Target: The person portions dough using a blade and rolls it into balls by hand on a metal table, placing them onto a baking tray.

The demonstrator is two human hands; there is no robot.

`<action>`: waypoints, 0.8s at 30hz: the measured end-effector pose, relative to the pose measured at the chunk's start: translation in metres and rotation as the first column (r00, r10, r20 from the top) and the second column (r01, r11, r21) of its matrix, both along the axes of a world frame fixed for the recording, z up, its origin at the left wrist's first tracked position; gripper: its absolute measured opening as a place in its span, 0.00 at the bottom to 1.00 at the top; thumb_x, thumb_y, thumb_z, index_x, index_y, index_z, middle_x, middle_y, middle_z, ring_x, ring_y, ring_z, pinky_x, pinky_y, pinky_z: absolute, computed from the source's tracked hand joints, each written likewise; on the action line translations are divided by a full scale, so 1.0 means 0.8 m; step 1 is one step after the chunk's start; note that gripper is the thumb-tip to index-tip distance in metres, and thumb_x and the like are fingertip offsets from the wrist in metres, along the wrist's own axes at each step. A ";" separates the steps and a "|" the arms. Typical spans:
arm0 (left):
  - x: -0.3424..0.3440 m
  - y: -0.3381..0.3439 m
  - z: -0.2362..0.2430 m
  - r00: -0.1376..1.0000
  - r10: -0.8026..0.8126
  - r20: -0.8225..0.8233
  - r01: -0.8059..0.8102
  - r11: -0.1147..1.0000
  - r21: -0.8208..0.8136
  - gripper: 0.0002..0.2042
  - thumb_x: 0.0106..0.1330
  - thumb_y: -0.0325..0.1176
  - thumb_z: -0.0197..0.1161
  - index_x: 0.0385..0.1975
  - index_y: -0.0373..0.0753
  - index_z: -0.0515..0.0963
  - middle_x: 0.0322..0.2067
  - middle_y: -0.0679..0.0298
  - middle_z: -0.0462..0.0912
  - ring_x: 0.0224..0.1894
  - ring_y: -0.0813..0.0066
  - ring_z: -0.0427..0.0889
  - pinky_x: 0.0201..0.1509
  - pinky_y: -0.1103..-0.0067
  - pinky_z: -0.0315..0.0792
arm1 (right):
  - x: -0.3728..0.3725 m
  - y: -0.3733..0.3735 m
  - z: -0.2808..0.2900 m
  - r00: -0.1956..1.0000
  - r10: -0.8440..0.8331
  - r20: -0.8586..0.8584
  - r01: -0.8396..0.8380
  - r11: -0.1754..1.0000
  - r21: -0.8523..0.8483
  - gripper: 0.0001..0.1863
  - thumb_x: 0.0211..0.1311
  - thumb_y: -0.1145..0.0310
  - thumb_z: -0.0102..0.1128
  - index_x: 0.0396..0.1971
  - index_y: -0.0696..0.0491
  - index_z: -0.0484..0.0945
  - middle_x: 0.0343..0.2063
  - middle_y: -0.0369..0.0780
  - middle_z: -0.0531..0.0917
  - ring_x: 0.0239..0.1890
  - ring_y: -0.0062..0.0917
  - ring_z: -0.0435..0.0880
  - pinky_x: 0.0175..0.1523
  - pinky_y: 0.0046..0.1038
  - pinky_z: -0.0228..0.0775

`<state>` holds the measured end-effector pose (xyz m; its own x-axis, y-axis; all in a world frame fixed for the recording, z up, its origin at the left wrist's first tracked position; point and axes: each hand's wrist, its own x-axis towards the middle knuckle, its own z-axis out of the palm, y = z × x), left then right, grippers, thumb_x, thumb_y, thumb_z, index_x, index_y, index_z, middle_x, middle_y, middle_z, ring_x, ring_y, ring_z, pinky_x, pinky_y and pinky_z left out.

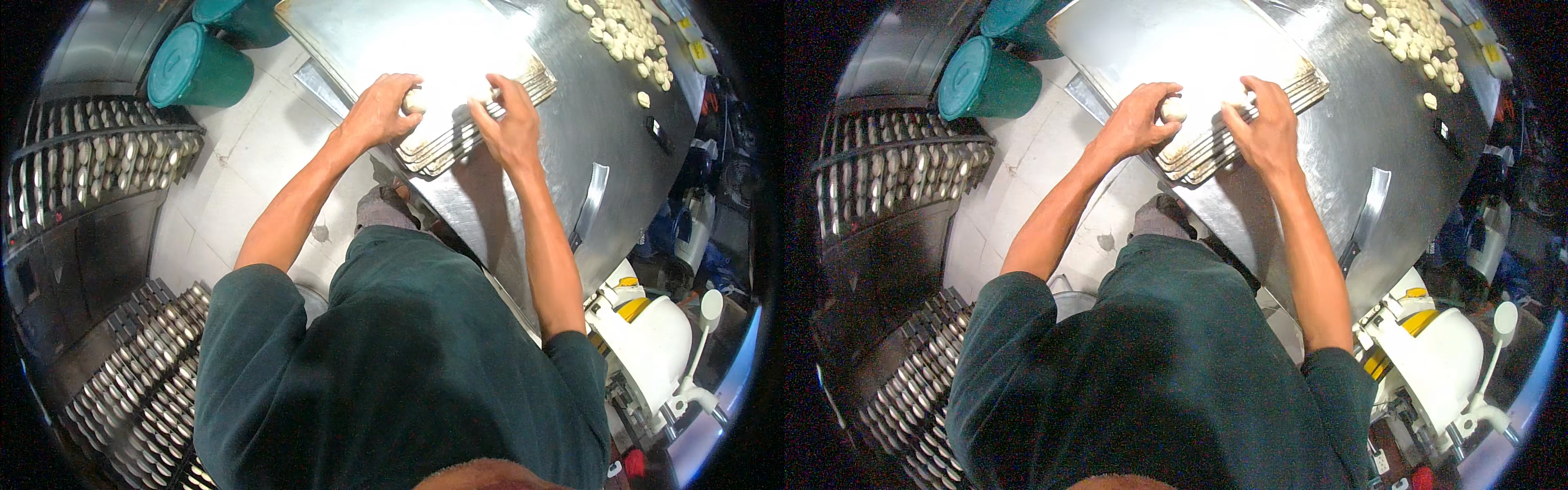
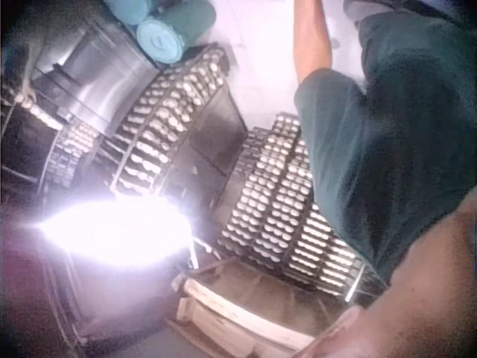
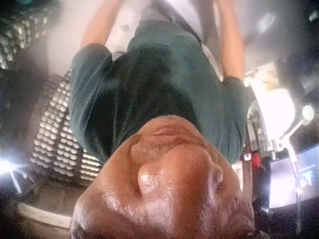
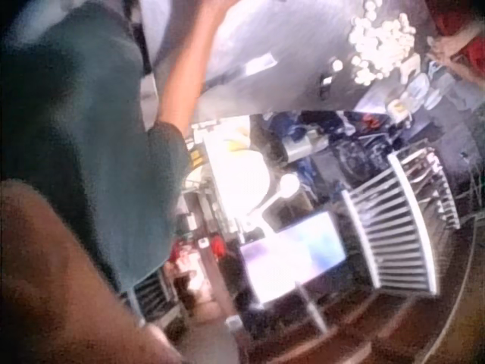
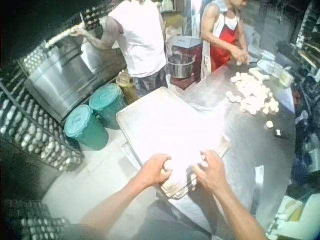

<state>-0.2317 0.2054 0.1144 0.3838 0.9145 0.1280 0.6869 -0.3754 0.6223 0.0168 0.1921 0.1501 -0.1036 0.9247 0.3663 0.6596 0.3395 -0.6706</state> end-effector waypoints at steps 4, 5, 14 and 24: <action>0.001 0.006 0.009 0.998 -0.056 0.033 0.057 0.997 -0.058 0.33 0.53 0.35 0.75 0.62 0.36 0.74 0.55 0.50 0.81 0.59 0.52 0.79 0.64 0.66 0.73 | -0.016 0.040 -0.040 0.985 0.046 0.164 -0.045 0.999 -0.010 0.30 0.53 0.63 0.75 0.54 0.60 0.78 0.50 0.50 0.83 0.53 0.45 0.80 0.61 0.43 0.70; 0.000 0.007 0.011 0.997 -0.067 0.039 0.070 0.995 -0.065 0.34 0.53 0.35 0.75 0.62 0.35 0.74 0.56 0.49 0.80 0.60 0.52 0.78 0.65 0.65 0.73 | -0.016 0.040 -0.040 0.983 0.049 0.180 -0.051 0.999 0.006 0.31 0.53 0.63 0.75 0.56 0.60 0.77 0.51 0.51 0.82 0.55 0.46 0.78 0.63 0.44 0.69; 0.068 0.073 0.062 0.979 -0.144 0.148 0.130 0.987 0.096 0.30 0.57 0.36 0.76 0.60 0.39 0.75 0.60 0.51 0.77 0.64 0.49 0.74 0.68 0.63 0.70 | 0.185 -0.192 -0.027 0.754 -0.561 0.341 0.647 0.724 -0.240 0.34 0.57 0.62 0.73 0.61 0.61 0.73 0.57 0.52 0.78 0.62 0.47 0.73 0.68 0.45 0.63; 0.343 0.344 -0.011 0.937 -0.342 0.064 0.296 0.880 0.373 0.34 0.58 0.40 0.75 0.66 0.40 0.71 0.66 0.48 0.70 0.66 0.41 0.70 0.70 0.59 0.69 | 0.267 -0.283 -0.110 0.447 -0.778 0.442 0.870 0.493 -0.012 0.23 0.66 0.59 0.66 0.52 0.61 0.76 0.46 0.52 0.79 0.51 0.50 0.75 0.57 0.49 0.65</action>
<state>0.0425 0.4807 0.1055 0.6065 0.6308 0.4839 0.4182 -0.7708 0.4806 0.2300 -0.0339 0.0621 0.6818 0.6793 0.2715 0.7299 -0.6070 -0.3142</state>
